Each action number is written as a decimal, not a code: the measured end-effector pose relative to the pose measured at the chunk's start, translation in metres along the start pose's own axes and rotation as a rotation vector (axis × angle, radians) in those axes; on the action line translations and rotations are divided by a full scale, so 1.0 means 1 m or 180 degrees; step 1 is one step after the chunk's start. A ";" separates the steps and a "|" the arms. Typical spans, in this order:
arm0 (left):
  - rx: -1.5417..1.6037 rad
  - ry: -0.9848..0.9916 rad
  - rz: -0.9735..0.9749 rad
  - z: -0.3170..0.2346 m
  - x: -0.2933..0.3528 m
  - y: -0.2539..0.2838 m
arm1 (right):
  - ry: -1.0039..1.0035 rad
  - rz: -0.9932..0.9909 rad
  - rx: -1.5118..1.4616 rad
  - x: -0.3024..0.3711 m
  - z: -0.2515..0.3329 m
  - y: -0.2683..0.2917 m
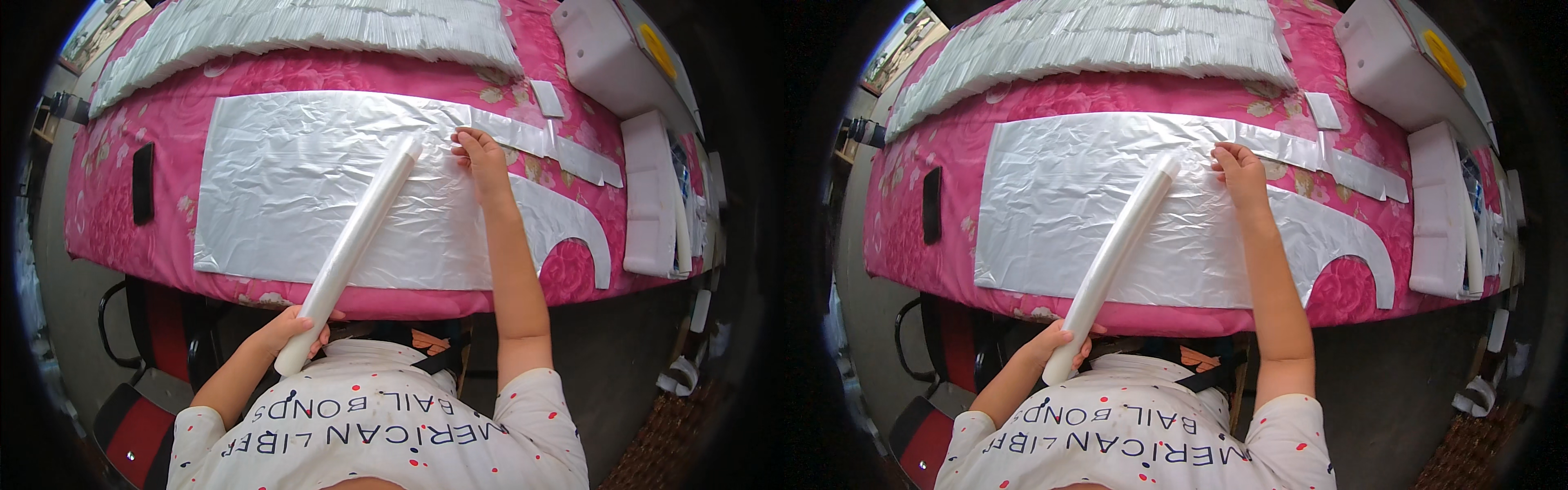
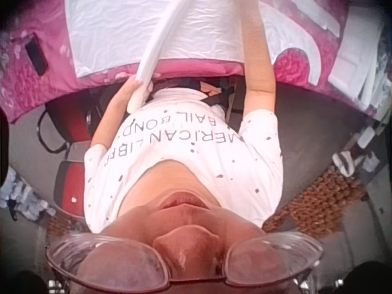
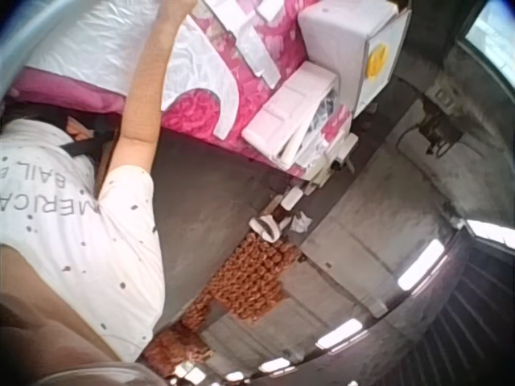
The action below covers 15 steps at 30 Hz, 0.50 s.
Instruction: The person wraps small white rectangular items in clear plastic film on a pink floral tablecloth. They unroll the film, place an item on it, fold the film around the item, and set the wrapped unit aside. The process is repeated multiple times with items stacked on the table.
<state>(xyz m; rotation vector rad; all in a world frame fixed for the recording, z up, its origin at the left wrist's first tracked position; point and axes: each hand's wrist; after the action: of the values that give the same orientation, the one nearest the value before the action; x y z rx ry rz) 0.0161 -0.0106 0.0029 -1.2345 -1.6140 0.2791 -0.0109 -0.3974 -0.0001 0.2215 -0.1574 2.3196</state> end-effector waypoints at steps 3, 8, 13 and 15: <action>0.0336 0.0058 0.0017 0.003 0.005 0.003 | -0.0329 0.0705 0.0327 -0.001 0.007 -0.002; 0.0764 0.0164 0.0170 0.008 0.006 0.009 | -0.0689 0.1289 0.0480 -0.006 0.012 -0.022; 0.0745 0.0178 0.0148 0.007 0.005 0.011 | -0.1082 0.1614 0.0832 -0.017 0.015 -0.029; 0.0767 0.0194 0.0144 0.006 0.006 0.011 | -0.1020 0.1675 0.0934 -0.011 0.024 -0.037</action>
<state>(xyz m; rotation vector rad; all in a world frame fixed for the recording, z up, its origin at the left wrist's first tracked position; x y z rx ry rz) 0.0177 0.0016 -0.0043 -1.0850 -1.4551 0.4470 0.0259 -0.3841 0.0223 0.7815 -0.0325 2.8110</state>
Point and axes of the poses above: each hand's wrist, its own x-axis away from the middle knuckle, its own y-axis out of the back of the hand, z = x × y, and after that the axes turned 2 degrees about y, right-handed
